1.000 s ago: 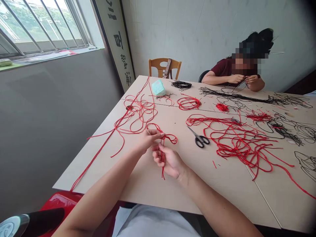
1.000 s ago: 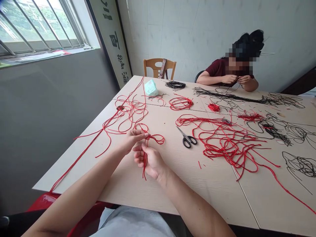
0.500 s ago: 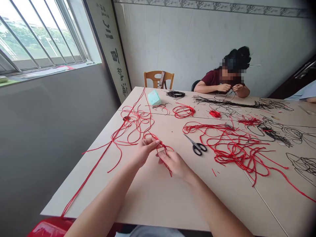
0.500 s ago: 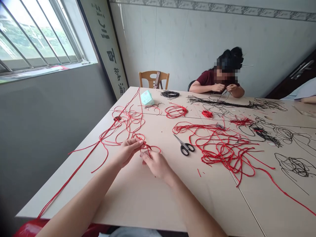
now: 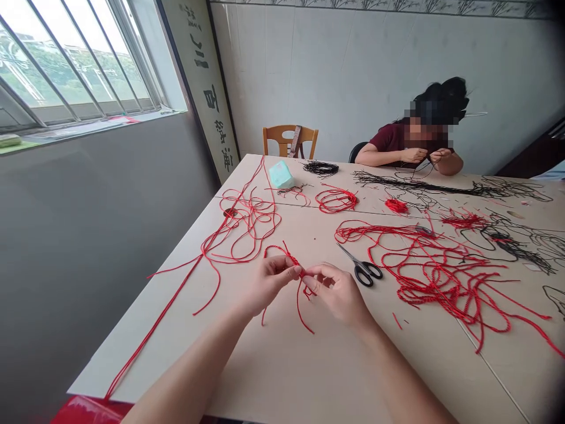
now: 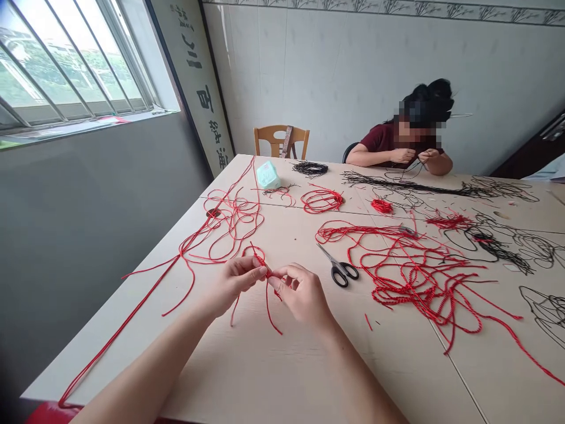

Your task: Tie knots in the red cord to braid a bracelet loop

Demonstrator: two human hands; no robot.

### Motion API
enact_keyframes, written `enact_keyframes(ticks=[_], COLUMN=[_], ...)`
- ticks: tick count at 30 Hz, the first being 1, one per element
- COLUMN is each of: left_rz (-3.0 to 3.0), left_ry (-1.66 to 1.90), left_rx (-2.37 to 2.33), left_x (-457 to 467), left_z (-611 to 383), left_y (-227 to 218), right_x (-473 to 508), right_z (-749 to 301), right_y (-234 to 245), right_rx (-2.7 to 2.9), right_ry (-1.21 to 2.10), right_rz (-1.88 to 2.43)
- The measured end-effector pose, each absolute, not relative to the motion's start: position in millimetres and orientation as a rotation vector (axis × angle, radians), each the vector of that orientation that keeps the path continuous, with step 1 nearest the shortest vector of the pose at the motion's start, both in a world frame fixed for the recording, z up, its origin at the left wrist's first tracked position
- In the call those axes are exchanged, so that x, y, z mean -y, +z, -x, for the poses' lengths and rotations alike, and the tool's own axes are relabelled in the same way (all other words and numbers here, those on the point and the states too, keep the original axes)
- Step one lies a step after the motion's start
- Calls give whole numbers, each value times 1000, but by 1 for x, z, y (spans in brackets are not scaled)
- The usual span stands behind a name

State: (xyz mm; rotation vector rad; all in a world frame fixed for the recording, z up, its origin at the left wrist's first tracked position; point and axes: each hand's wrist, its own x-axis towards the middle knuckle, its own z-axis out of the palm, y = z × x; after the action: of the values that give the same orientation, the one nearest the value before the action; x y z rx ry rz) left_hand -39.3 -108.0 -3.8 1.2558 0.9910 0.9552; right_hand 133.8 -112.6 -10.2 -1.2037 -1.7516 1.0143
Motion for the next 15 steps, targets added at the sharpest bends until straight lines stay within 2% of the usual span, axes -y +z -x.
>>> enact_keyframes(ticks=[10,15], left_rz=[-1159,-1080], left_ry=[1001,1030], left_rx=[-1003,-996], left_x=[106,102], left_z=[36,35], left_y=[-7,-14], right_x=[111,111], right_z=[-132,-134], right_y=[-14,-17], right_rx=[1736,1671], right_ry=[1143,1089], right_rz=[1219,1199])
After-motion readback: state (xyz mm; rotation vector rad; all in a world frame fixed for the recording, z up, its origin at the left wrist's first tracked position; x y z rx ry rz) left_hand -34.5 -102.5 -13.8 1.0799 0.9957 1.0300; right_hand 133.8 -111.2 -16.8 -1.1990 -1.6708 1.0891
